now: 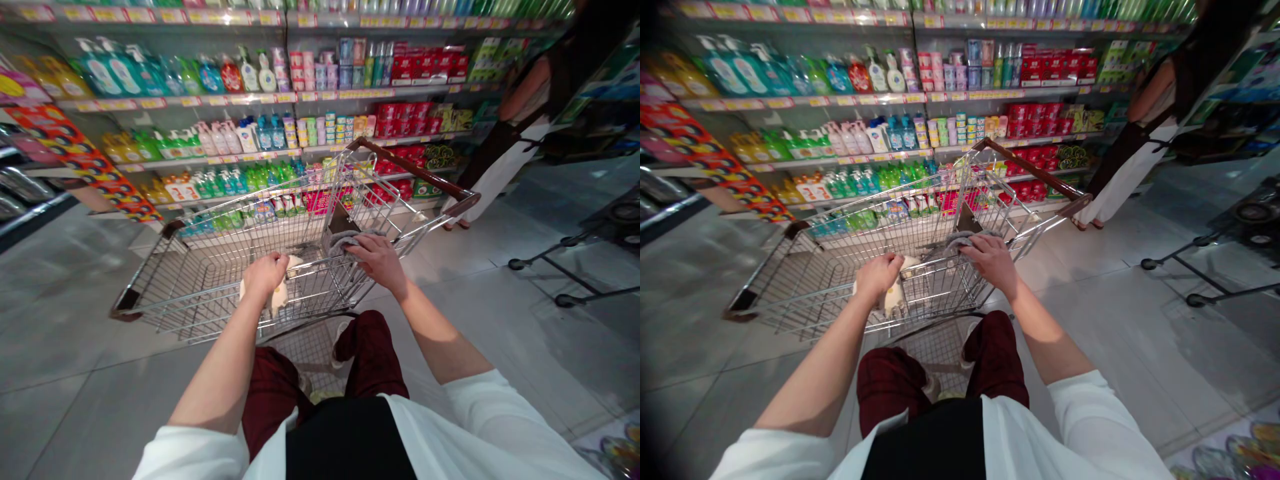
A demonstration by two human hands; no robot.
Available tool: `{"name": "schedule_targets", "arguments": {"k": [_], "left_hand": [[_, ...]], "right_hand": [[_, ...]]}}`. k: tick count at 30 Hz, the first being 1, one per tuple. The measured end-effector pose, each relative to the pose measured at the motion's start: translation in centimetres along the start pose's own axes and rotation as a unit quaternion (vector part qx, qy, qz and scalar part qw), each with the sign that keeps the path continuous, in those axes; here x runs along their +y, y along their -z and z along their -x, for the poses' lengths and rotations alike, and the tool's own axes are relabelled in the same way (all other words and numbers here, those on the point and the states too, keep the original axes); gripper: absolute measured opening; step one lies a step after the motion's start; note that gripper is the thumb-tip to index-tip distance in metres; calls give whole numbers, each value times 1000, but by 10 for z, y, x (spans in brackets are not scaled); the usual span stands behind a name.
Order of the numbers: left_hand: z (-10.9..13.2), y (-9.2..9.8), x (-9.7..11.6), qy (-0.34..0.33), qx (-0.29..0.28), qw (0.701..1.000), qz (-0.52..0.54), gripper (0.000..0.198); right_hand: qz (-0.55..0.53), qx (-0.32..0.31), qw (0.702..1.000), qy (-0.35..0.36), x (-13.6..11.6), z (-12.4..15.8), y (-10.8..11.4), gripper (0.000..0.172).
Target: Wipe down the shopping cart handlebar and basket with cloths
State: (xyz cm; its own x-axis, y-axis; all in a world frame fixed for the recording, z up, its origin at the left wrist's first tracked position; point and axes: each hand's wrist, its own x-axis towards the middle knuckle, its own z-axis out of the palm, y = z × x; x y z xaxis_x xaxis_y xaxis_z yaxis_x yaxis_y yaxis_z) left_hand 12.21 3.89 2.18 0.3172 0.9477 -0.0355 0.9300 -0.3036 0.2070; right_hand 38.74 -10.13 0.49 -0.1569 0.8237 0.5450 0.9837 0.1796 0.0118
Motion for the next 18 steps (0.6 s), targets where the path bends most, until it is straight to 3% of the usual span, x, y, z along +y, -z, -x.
{"name": "schedule_targets", "arguments": {"k": [4, 7, 9, 11, 13, 18], "left_hand": [[-1, -3, -1, 4, 4, 1000, 4, 59], [-2, -4, -2, 5, 8, 1000, 0, 59], [-2, -4, -2, 3, 9, 1000, -4, 60], [-2, -4, -2, 0, 7, 1000, -9, 61], [-2, -4, -1, -2, 3, 1000, -13, 62], [-2, -2, 1, -1, 3, 1000, -17, 61]], "right_hand": [[36, 137, 989, -52, 28, 19, 31, 42], [126, 264, 942, -162, 61, 32, 60, 39], [160, 301, 909, -240, 86, 37, 70, 41], [165, 283, 900, -287, 99, 39, 68, 42], [159, 240, 912, -292, 94, 40, 56, 43], [106, 100, 973, -176, 28, 48, 8, 40]]}}
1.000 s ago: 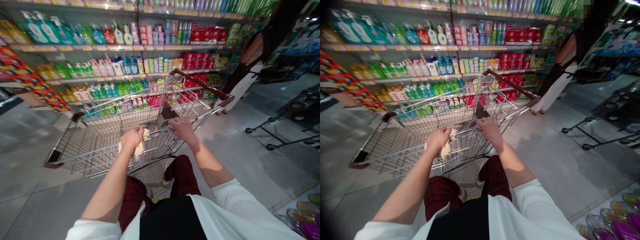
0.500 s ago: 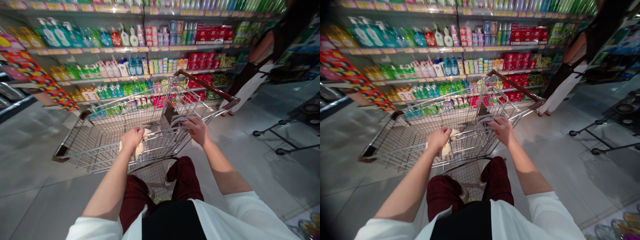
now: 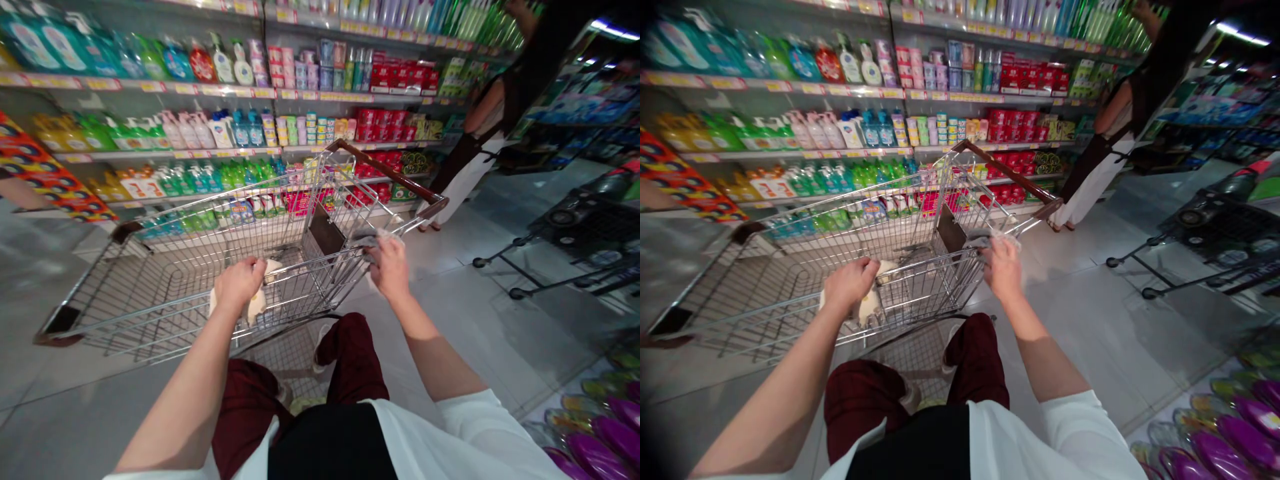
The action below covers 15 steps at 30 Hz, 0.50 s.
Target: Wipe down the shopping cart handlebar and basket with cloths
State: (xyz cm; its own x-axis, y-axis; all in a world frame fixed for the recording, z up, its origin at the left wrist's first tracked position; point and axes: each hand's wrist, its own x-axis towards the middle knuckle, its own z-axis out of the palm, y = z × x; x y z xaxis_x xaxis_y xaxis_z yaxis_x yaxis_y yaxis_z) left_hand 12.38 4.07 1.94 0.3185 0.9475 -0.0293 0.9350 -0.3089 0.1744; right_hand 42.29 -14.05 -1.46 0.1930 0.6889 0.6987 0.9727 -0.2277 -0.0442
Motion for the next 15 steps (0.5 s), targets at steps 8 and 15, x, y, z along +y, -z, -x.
{"name": "schedule_targets", "arguments": {"k": [8, 15], "left_hand": [[0, 3, -2, -9, -19, 1000, -17, 62], [0, 4, 2, -2, -24, 1000, -16, 63]], "right_hand": [[36, 79, 996, -13, 32, -9, 26, 37], [82, -45, 992, 88, 107, -65, 54, 45]]}}
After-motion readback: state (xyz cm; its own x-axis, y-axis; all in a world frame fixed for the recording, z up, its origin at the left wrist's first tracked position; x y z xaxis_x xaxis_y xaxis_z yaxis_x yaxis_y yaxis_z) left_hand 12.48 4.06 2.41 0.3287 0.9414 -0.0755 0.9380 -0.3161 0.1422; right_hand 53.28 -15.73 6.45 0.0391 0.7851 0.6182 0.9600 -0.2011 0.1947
